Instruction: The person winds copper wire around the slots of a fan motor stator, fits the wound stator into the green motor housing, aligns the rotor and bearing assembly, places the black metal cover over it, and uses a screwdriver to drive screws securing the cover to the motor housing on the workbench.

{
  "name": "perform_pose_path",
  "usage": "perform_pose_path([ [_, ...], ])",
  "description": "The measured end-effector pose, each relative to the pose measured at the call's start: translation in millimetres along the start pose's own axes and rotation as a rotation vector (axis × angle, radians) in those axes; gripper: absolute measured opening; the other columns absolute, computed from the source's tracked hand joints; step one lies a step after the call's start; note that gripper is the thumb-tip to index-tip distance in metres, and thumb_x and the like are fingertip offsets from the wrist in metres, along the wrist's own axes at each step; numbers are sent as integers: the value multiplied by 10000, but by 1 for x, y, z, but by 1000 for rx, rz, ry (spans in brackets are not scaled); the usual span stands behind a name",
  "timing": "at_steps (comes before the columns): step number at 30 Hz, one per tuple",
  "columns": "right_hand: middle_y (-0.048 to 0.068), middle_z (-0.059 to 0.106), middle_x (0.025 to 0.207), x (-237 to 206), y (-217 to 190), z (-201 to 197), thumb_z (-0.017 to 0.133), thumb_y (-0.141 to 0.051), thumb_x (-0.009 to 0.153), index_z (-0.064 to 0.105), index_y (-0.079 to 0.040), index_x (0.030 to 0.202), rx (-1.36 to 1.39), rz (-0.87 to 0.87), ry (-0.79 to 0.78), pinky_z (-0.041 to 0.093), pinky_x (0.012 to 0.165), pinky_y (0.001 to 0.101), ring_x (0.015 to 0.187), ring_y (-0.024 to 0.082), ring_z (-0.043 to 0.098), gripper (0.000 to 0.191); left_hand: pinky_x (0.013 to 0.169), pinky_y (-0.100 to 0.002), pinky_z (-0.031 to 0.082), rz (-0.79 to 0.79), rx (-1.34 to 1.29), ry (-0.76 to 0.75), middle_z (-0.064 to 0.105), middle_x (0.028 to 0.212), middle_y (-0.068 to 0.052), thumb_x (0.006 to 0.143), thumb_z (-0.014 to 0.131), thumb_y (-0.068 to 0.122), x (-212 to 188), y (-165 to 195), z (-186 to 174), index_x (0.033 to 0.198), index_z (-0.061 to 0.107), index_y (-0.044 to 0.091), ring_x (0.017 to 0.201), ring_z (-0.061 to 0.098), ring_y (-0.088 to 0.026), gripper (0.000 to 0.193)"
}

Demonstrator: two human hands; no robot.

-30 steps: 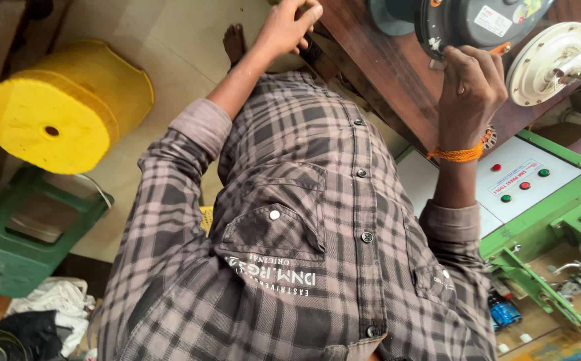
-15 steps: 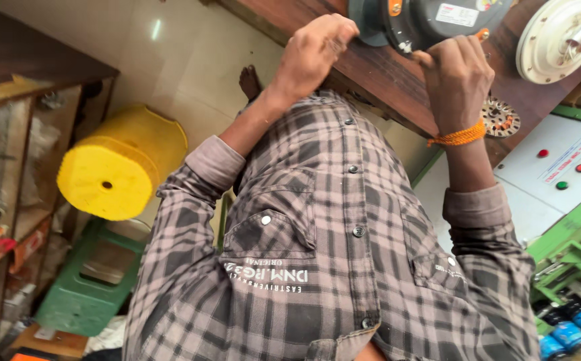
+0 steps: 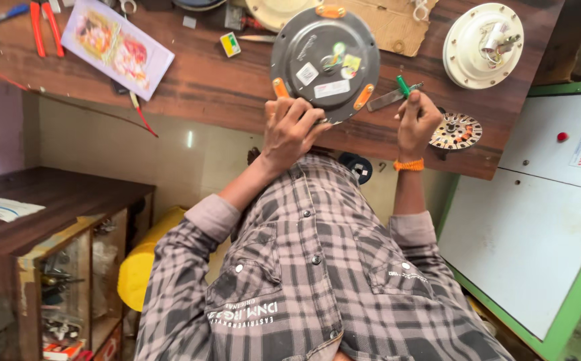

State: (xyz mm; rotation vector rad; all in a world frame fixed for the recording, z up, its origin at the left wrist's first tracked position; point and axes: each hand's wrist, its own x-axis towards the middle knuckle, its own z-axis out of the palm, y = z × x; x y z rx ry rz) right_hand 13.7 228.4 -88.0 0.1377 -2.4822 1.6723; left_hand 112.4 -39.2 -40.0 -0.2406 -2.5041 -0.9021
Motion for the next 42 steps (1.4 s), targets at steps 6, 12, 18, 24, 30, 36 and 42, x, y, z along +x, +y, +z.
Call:
perform_pose_path([
  [6, 28, 570, 651, 63, 30, 45, 581, -457, 1085, 592, 2, 776, 47, 51, -18, 428, 521, 291, 563, 143, 586, 553, 944, -400, 387, -9, -67, -161, 631, 1051, 30, 838, 719, 58, -10, -4, -35, 1116, 748, 194, 1049, 532, -227, 311],
  [12, 209, 618, 1070, 149, 10, 78, 634, -177, 1063, 687, -29, 1093, -328, -405, -277, 536, 822, 488, 972, 396, 656, 160, 864, -440, 496, -173, -93, 30, 567, 1059, -101, 866, 812, 229, -11, 11, -30, 1126, 658, 60, 1027, 535, -311, 346],
  [18, 213, 594, 1176, 196, 18, 96, 599, 33, 893, 681, -121, 1193, -727, -455, -583, 543, 858, 510, 1024, 422, 656, 347, 754, -391, 533, -287, 123, 76, 586, 948, -62, 876, 854, 264, -7, 23, 5, 992, 660, 74, 907, 605, -243, 295],
  [24, 202, 634, 1204, 212, 28, 84, 643, 90, 910, 736, -126, 1121, -567, -668, -449, 577, 853, 459, 1012, 377, 685, 316, 850, -370, 558, -173, 77, 28, 629, 1045, -46, 899, 763, 104, -1, 28, 12, 1059, 700, 89, 1005, 600, -262, 173],
  [30, 166, 656, 1158, 207, -34, 75, 644, 129, 1052, 711, 12, 1203, 336, -255, -636, 648, 877, 292, 1002, 162, 729, 202, 928, -373, 545, -104, -19, -7, 624, 1136, -41, 896, 758, 116, 3, 17, 8, 1177, 687, 86, 1033, 585, -262, 291],
  [36, 122, 729, 1038, 180, -112, 118, 800, 38, 975, 736, -9, 1109, 93, -717, -869, 616, 827, 335, 939, 248, 743, 156, 919, -369, 535, -228, 0, -28, 578, 1047, -79, 931, 802, 201, 9, 18, 25, 1081, 650, 83, 1059, 575, -284, 243],
  [42, 135, 703, 1001, 186, -136, 123, 736, -89, 996, 752, -47, 1073, -273, -1019, -1039, 557, 807, 427, 918, 339, 696, 89, 989, -355, 518, -57, 81, 40, 613, 1157, -53, 911, 641, 59, 7, 23, 12, 1229, 670, 125, 1095, 570, -238, 326],
])
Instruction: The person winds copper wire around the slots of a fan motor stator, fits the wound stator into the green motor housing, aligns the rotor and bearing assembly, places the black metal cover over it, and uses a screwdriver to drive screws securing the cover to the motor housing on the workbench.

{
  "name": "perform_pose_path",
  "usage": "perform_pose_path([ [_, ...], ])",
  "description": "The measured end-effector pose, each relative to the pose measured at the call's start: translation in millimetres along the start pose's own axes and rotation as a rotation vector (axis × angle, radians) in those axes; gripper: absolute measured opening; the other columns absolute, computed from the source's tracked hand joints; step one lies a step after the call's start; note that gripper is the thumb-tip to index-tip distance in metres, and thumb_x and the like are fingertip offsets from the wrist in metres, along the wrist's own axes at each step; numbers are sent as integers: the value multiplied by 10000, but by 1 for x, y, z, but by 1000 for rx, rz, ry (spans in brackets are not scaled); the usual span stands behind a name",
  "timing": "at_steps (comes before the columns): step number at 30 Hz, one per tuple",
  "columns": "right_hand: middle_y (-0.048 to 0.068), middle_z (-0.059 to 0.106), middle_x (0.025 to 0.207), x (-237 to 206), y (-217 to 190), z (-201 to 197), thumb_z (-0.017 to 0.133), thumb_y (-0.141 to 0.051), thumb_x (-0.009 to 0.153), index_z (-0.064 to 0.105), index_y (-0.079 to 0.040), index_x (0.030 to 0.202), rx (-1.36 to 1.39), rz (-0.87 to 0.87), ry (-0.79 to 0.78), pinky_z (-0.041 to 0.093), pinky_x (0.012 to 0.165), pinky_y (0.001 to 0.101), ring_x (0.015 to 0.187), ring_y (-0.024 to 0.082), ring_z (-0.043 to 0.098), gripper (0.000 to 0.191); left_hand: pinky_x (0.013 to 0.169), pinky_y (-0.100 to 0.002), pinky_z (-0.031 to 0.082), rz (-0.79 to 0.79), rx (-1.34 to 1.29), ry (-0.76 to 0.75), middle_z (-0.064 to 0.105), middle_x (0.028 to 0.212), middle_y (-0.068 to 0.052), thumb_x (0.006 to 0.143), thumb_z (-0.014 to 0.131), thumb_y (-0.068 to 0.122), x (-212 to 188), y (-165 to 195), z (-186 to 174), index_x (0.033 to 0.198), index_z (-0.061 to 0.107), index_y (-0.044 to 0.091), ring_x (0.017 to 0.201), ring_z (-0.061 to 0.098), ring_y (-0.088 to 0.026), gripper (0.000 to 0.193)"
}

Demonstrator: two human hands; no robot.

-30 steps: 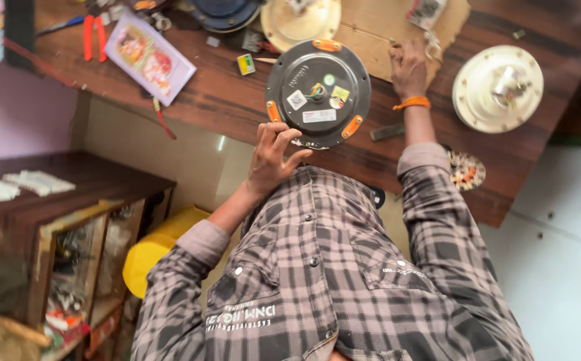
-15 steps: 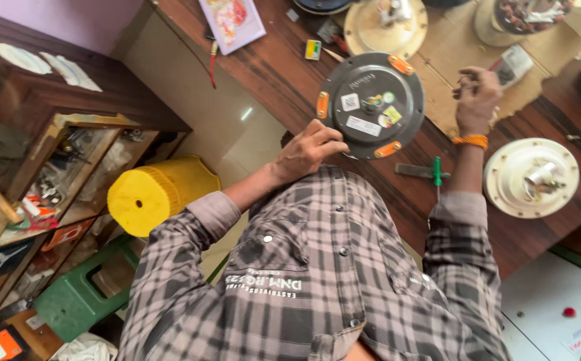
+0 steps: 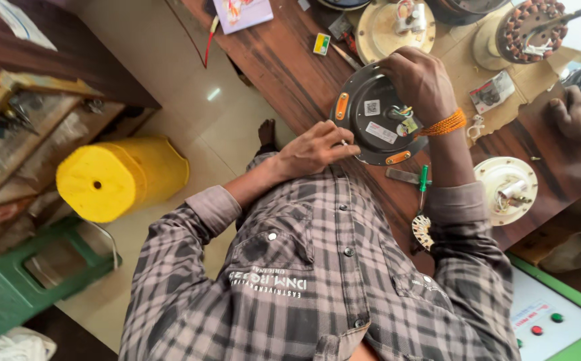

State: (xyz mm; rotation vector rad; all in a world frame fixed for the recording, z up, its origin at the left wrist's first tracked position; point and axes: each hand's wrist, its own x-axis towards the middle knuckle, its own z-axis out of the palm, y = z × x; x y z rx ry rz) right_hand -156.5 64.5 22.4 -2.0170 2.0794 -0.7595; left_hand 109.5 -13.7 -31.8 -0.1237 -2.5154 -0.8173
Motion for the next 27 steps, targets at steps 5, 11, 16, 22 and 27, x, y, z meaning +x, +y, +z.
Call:
perform_pose_path([
  [5, 100, 711, 1007, 9, 5, -4, 680, -68, 978, 724, -62, 1031, -151, -89, -111, 567, 814, 424, 961, 318, 708, 69, 931, -414, 506, -303, -116, 247, 625, 1039, -81, 998, 637, 202, 5, -3, -14, 1249, 640, 107, 1007, 611, -264, 268],
  [11, 124, 716, 1003, 23, -5, -29, 717, -91, 958, 749, -62, 1111, -123, -42, -235, 560, 765, 436, 853, 328, 700, 160, 889, -410, 557, -442, -398, 359, 688, 1039, -109, 1115, 514, 386, 13, -12, -26, 1221, 643, 86, 975, 689, -282, 344],
  [16, 135, 701, 1002, 38, -16, -46, 739, -106, 945, 718, -33, 1175, 33, -30, -263, 557, 795, 435, 880, 326, 701, 243, 900, -414, 547, -390, -469, 299, 709, 1068, -95, 1121, 436, 448, 20, -12, -36, 1151, 690, 74, 1034, 689, -306, 453],
  [22, 138, 698, 976, 38, -22, -46, 723, -107, 986, 720, -49, 1041, -12, -16, -263, 555, 771, 432, 855, 333, 694, 79, 794, -360, 562, -391, -530, 284, 726, 1045, -73, 1105, 398, 487, 21, -18, -46, 1134, 700, 89, 827, 696, -220, 501],
  [27, 131, 671, 938, 28, -21, -35, 714, -143, 1019, 655, -27, 1016, -73, -8, -230, 532, 763, 447, 874, 339, 677, 130, 774, -353, 561, -306, -591, 287, 678, 953, -76, 1128, 383, 489, 33, -30, -43, 1169, 676, 69, 810, 687, -205, 514],
])
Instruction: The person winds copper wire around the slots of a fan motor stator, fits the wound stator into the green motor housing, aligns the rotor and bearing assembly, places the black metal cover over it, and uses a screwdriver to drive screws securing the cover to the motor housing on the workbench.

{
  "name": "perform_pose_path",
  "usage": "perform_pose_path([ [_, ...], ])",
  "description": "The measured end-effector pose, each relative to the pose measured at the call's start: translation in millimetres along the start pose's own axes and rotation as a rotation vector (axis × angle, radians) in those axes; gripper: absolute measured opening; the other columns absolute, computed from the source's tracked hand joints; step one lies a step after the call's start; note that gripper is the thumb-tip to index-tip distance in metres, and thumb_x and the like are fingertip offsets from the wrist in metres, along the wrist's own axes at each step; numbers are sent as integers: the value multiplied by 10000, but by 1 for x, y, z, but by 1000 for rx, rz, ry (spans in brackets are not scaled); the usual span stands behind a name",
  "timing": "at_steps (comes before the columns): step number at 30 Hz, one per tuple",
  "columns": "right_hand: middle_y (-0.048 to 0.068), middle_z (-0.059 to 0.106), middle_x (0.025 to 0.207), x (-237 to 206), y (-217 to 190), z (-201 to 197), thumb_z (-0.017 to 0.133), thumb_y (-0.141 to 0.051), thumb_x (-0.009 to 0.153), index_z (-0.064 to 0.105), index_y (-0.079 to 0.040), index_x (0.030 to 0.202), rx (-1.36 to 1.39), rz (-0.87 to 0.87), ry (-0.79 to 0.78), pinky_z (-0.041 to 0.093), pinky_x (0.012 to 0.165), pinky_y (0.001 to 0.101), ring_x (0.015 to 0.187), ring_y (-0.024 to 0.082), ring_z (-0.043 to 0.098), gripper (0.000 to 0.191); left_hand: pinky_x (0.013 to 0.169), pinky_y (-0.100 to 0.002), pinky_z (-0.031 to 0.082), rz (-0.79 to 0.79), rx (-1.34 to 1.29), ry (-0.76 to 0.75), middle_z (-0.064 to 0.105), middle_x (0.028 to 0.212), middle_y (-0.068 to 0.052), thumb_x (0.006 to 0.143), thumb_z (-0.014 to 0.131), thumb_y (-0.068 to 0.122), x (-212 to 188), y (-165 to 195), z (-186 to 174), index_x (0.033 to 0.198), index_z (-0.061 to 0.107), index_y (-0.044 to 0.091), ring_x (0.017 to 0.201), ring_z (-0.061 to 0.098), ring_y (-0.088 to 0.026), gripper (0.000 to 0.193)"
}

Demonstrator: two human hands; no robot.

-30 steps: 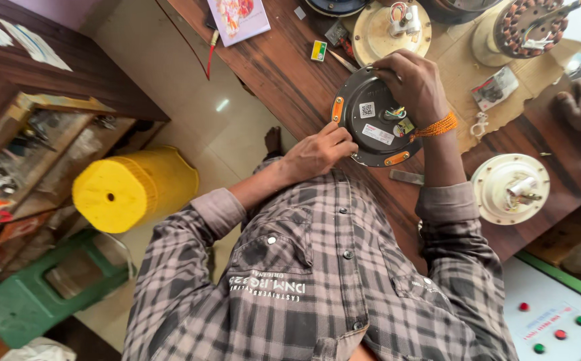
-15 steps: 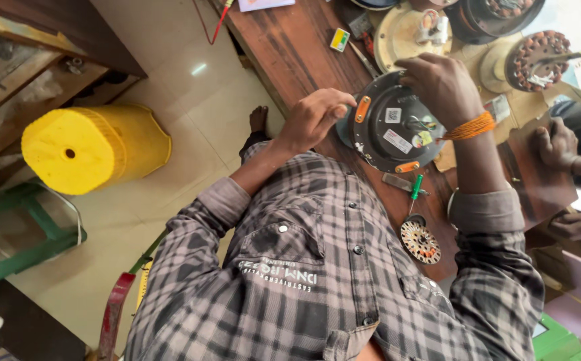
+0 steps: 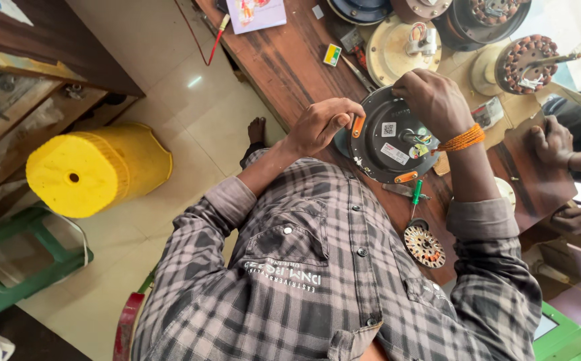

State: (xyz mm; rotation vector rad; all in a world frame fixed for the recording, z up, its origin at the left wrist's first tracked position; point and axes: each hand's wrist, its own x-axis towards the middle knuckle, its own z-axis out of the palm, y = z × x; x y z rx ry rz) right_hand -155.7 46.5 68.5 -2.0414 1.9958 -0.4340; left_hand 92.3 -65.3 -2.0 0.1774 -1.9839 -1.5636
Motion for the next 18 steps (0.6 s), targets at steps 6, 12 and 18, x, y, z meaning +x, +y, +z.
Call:
perform_pose_path([
  [6, 106, 665, 1003, -9, -5, 10, 691, -105, 1009, 651, -39, 1098, -83, -20, 67, 549, 822, 416, 973, 304, 673, 118, 765, -355, 543, 41, 72, -12, 683, 906, -90, 1139, 402, 450, 29, -13, 8, 1136, 682, 87, 830, 687, -211, 459],
  [12, 94, 673, 996, -7, -16, 8, 703, -99, 1004, 683, -57, 1106, -121, 18, 46, 548, 805, 417, 961, 298, 675, 112, 769, -339, 527, -47, -71, 90, 642, 805, -55, 1156, 347, 496, 51, -30, 18, 1071, 684, 62, 803, 643, -186, 556],
  [18, 100, 672, 1015, -5, -20, 3, 693, -80, 1005, 654, -41, 1076, -97, 23, 10, 553, 825, 420, 978, 300, 674, 90, 667, -257, 481, -146, -323, 65, 639, 810, -20, 1129, 307, 557, 45, -40, 26, 1057, 693, 47, 740, 599, -86, 643],
])
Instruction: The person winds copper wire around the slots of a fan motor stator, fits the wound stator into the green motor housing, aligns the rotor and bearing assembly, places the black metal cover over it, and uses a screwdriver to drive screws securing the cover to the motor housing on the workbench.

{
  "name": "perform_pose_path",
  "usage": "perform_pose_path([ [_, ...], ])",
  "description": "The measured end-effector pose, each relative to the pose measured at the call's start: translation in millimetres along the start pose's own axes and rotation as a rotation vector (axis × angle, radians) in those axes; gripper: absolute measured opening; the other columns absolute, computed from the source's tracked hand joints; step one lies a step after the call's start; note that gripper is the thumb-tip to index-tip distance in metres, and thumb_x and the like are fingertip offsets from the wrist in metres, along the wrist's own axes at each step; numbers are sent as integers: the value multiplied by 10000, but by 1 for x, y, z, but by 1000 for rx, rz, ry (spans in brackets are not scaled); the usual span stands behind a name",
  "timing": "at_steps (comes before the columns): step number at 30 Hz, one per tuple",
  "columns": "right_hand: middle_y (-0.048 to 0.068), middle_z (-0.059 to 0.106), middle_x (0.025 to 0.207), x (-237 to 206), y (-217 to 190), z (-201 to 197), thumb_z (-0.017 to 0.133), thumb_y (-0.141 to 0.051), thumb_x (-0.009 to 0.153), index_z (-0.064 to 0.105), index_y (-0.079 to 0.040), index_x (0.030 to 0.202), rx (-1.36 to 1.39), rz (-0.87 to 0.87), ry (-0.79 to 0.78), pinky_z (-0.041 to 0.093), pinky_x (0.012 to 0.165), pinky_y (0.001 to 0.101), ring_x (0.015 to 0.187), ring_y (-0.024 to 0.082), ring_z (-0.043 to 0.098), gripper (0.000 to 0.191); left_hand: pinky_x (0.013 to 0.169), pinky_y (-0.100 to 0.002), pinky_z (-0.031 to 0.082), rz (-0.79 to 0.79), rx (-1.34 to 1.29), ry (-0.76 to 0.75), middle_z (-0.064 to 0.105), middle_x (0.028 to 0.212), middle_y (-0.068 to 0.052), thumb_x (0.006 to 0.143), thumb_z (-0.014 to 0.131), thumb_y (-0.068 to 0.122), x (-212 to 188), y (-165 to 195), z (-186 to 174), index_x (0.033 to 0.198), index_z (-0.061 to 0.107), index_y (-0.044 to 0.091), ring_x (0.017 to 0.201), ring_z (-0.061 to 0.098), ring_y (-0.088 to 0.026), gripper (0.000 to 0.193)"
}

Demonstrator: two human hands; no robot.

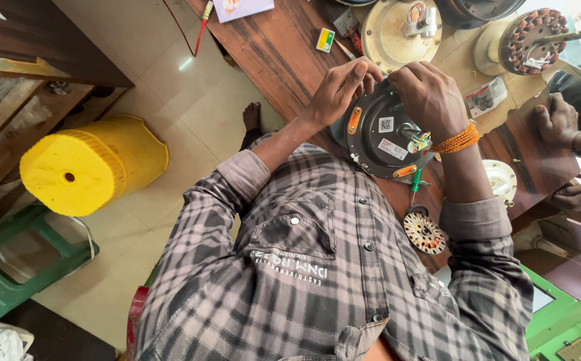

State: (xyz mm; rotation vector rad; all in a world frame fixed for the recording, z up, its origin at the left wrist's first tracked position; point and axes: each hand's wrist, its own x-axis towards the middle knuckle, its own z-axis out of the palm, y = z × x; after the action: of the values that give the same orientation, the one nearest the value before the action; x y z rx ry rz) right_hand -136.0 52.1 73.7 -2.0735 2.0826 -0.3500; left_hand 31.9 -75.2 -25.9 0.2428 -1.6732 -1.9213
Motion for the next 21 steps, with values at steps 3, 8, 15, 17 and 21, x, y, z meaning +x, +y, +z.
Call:
perform_pose_path([
  [3, 99, 678, 1027, -1, -1, 0, 693, -57, 998, 658, -44, 1079, -2, 14, -16, 556, 832, 422, 990, 303, 674, 89, 650, -235, 462, -50, -46, 9, 641, 801, -8, 1130, 295, 556, -7, -4, 1, 1071, 694, 52, 705, 564, -61, 645],
  [8, 107, 690, 1043, -4, -3, 1, 720, -60, 990, 669, -38, 1108, 62, 23, 33, 556, 839, 420, 990, 313, 681, 130, 640, -227, 438, -40, -75, 47, 635, 801, -7, 1137, 289, 553, -10, -6, -2, 1062, 687, 56, 703, 563, -60, 642],
  [15, 124, 698, 1002, -8, -1, 6, 735, -90, 1003, 704, -41, 1058, 168, 125, 70, 546, 839, 437, 949, 331, 682, 80, 783, -272, 524, 63, 105, 6, 669, 988, -31, 1141, 494, 337, 6, -14, 4, 1094, 677, 64, 903, 663, -108, 332],
  [17, 140, 688, 969, -5, -3, 5, 736, -111, 1016, 713, -44, 1042, 160, 205, 58, 541, 820, 442, 918, 338, 678, 75, 807, -289, 556, 81, 226, -21, 662, 1025, -48, 1073, 629, 234, 11, -16, 9, 1095, 671, 67, 937, 680, -131, 173],
  [21, 149, 705, 940, 1, -15, 6, 740, -148, 995, 727, -49, 1019, 173, 297, 108, 532, 766, 445, 877, 343, 690, 102, 732, -287, 569, -54, 252, -51, 634, 959, -54, 915, 815, 160, 21, -19, 7, 1065, 682, 73, 845, 670, -144, 218],
])
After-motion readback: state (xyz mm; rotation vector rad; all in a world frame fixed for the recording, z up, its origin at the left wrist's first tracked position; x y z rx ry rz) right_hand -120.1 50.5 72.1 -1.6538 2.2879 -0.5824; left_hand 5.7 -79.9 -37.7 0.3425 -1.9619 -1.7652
